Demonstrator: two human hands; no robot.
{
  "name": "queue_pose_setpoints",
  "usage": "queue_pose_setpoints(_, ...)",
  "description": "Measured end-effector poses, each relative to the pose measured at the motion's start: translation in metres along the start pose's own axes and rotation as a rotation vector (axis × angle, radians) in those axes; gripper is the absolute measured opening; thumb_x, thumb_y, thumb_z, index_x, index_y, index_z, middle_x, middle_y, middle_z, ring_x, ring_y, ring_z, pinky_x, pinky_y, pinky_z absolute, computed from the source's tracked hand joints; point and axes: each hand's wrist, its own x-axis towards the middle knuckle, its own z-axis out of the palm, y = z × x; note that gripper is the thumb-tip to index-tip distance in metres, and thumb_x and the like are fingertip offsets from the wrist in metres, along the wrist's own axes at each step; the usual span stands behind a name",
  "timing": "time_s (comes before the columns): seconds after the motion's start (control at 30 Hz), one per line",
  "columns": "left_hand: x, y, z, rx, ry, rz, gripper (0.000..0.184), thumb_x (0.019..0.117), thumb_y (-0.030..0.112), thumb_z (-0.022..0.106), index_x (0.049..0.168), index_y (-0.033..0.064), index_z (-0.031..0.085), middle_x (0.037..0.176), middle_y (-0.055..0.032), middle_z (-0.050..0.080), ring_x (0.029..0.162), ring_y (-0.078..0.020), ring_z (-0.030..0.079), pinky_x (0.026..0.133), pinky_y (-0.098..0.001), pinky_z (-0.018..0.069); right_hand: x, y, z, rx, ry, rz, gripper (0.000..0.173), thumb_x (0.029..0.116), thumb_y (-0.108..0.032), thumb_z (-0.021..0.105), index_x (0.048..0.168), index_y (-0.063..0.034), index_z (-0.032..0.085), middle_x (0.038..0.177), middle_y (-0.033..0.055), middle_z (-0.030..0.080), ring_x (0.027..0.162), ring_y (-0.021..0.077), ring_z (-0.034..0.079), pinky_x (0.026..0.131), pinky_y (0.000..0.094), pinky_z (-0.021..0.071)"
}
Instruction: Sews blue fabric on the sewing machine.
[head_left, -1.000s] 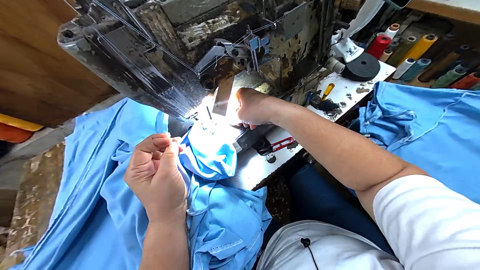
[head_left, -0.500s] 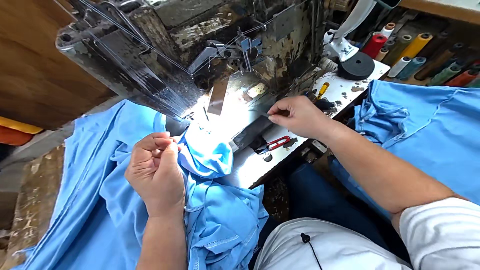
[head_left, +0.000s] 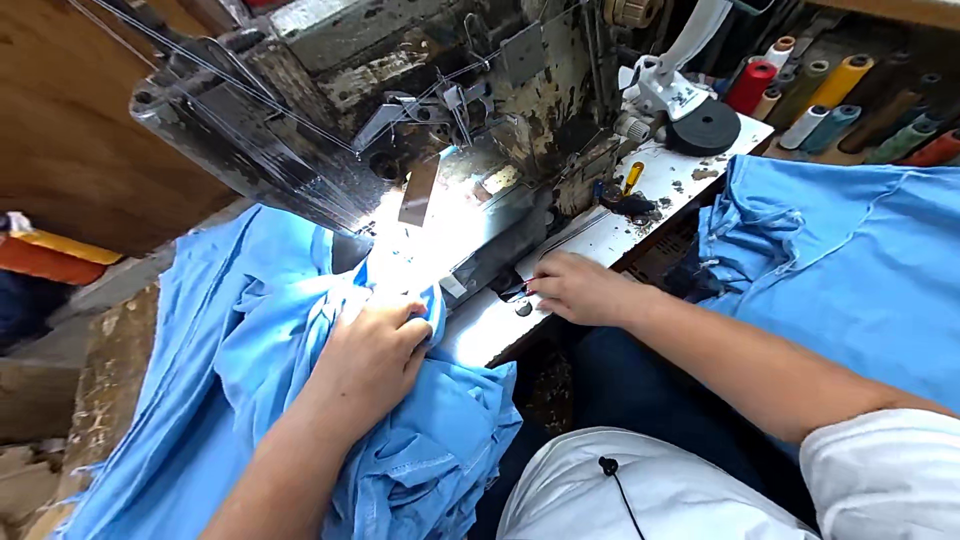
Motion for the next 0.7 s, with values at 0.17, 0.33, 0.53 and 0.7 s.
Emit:
queue_pose_setpoints(0.17,-0.004,-0.005,-0.078,-0.271,0.126,-0.239,0.024,0.0916,0.033,0.061,0.095,0.0108,0.07,0.09,0.0022,0.07,0.082,-0.005,0.067,0.072,-0.0311,0.0588,0.007,0.015,0.014,-0.029,-0.026,0.023,0.017,0.099,-0.001,0.057,0.104,-0.0032,0.073,0.108,0.0137,0.07,0.11,0.0305,0.067,0.098,0.0466,0.0537)
queue_pose_setpoints(0.33,-0.006,-0.048,-0.087,0.26,0.164,-0.383,0.044,0.0895,0.035,0.064,0.113,-0.0025,0.066,0.103,-0.0309,0.067,0.092,-0.055,0.065,0.075,-0.0743,0.0445,0.027,-0.023,-0.008,0.326,0.059,0.172,0.024,0.1068,-0.009,0.048,0.119,0.0017,0.066,0.107,0.0161,0.069,0.099,0.0264,0.069,0.091,0.0435,0.0578)
queue_pose_setpoints(0.53,-0.002,-0.039,-0.075,0.265,0.369,-0.079,0.039,0.0997,0.024,0.043,0.102,-0.0079,0.065,0.085,-0.0274,0.066,0.081,-0.0467,0.066,0.086,-0.0661,0.0446,0.069,-0.085,-0.039,0.446,-0.087,0.212,0.034,0.1038,-0.039,0.06,0.121,-0.0119,0.072,0.092,0.0078,0.074,0.087,0.0229,0.071,0.079,0.0498,0.056)
queue_pose_setpoints(0.7,-0.002,0.013,-0.098,0.257,0.161,-0.024,0.025,0.0996,0.003,0.051,0.104,-0.0143,0.068,0.092,-0.0306,0.071,0.09,-0.0482,0.07,0.093,-0.0608,0.0476,0.121,-0.105,-0.026,0.367,0.193,-0.117,0.041,0.0871,0.007,0.067,0.127,-0.0028,0.072,0.127,0.0166,0.069,0.107,0.0279,0.071,0.088,0.0444,0.0592)
